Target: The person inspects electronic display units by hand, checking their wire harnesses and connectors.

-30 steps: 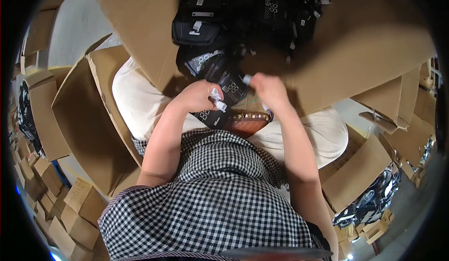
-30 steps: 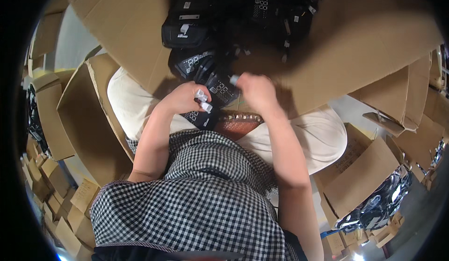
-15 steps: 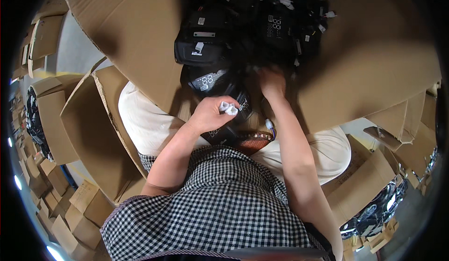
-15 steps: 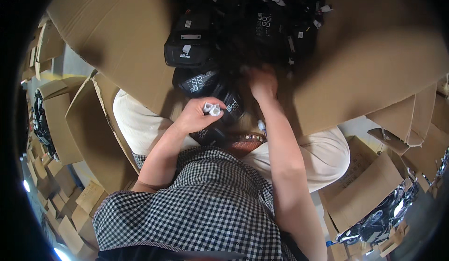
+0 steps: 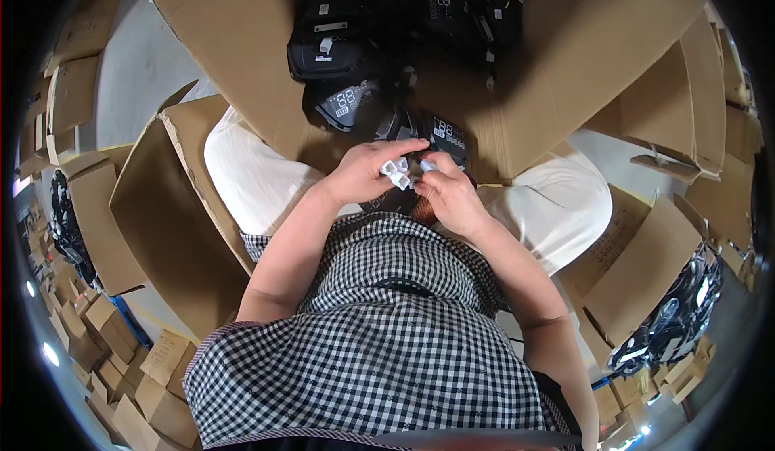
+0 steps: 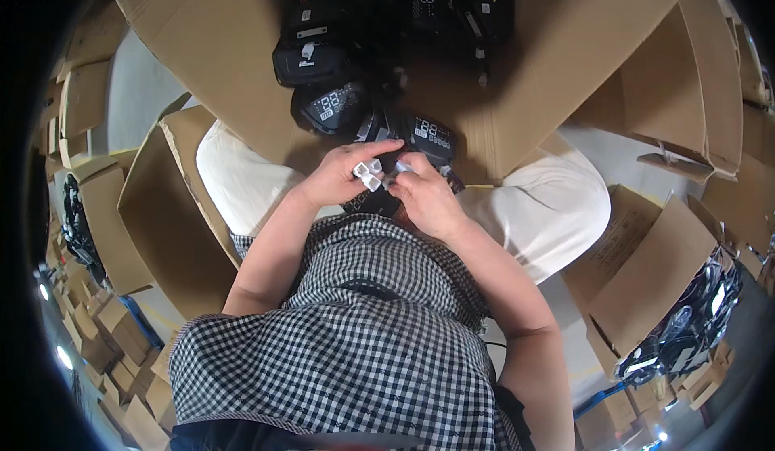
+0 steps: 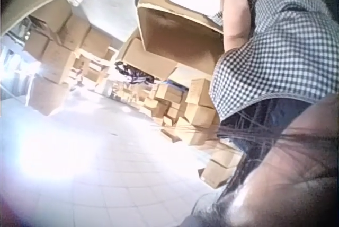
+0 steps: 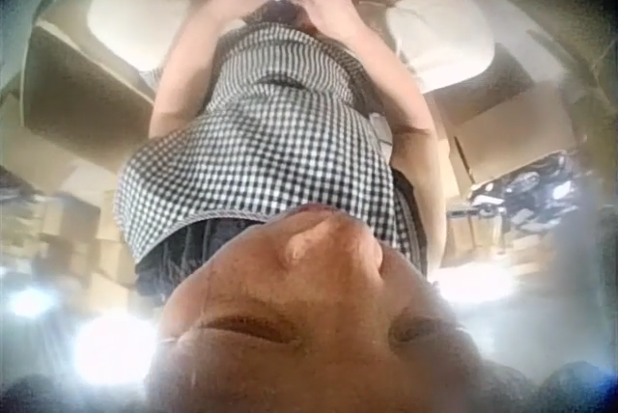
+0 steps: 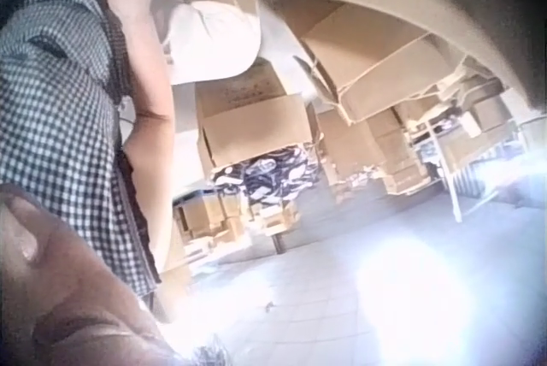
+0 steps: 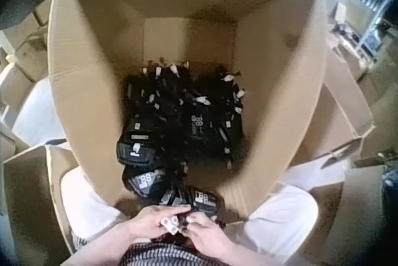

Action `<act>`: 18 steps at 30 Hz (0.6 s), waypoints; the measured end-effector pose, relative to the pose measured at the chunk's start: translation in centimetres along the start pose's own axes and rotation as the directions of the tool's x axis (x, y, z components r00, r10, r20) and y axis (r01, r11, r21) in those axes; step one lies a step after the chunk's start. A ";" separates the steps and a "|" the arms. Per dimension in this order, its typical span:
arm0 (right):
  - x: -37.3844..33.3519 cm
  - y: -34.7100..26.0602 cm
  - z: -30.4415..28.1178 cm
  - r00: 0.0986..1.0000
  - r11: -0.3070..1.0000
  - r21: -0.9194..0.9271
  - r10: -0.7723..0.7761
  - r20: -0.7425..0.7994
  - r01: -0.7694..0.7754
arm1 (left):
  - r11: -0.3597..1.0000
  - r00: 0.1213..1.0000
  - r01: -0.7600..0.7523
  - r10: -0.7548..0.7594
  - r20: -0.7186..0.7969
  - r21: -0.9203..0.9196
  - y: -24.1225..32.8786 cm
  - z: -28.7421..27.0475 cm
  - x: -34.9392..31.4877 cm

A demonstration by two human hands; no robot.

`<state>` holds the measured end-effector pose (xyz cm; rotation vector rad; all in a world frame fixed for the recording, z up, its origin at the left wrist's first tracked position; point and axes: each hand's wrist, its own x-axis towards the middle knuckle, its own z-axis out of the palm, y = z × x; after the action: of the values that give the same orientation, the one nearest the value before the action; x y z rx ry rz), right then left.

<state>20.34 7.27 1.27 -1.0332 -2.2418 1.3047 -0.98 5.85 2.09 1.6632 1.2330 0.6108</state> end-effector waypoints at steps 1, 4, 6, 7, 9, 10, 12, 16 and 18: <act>-0.2 -0.1 0.2 1.000 0.992 0.125 -0.013 -0.022 0.016 | 0.995 0.995 -0.093 0.092 -0.028 -0.037 -0.4 0.2 0.0; -0.7 0.3 0.2 0.999 0.878 0.477 0.001 0.038 -0.019 | 0.984 0.991 -0.119 0.126 0.050 -0.130 -1.6 -0.1 0.5; -1.6 -0.1 -0.2 0.957 0.505 0.813 0.183 0.227 -0.290 | 0.984 0.984 -0.174 0.175 0.037 -0.022 -1.9 0.1 0.9; -1.6 -0.1 -0.6 0.967 0.536 0.805 0.172 0.188 -0.252 | 0.982 0.982 -0.186 0.186 -0.014 -0.013 -2.6 0.5 1.0; -2.0 -0.7 -1.2 0.886 0.426 0.832 0.436 0.156 -0.356 | 0.985 0.981 -0.170 0.167 -0.097 -0.026 -3.7 1.2 0.7; -2.4 -0.3 -2.0 0.840 0.458 0.779 0.520 0.156 -0.428 | 0.986 0.982 -0.166 0.163 -0.094 -0.027 -3.7 1.2 0.7; -2.2 -0.6 -1.7 0.847 0.616 0.661 0.528 0.057 -0.429 | 0.984 0.982 -0.172 0.169 -0.082 -0.039 -3.7 1.2 0.8; -1.0 -1.1 -0.7 0.900 0.861 0.339 0.428 -0.077 -0.380 | 0.991 0.990 -0.133 0.133 -0.053 0.003 -3.2 1.0 1.0; -0.4 -0.7 0.1 0.898 0.846 0.401 0.426 -0.108 -0.353 | 0.995 0.987 -0.076 0.084 -0.136 0.060 -2.8 1.5 0.8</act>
<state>20.23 6.73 1.86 -1.4428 -1.5993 1.6318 -0.72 6.15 -1.19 1.7464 1.2967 0.7589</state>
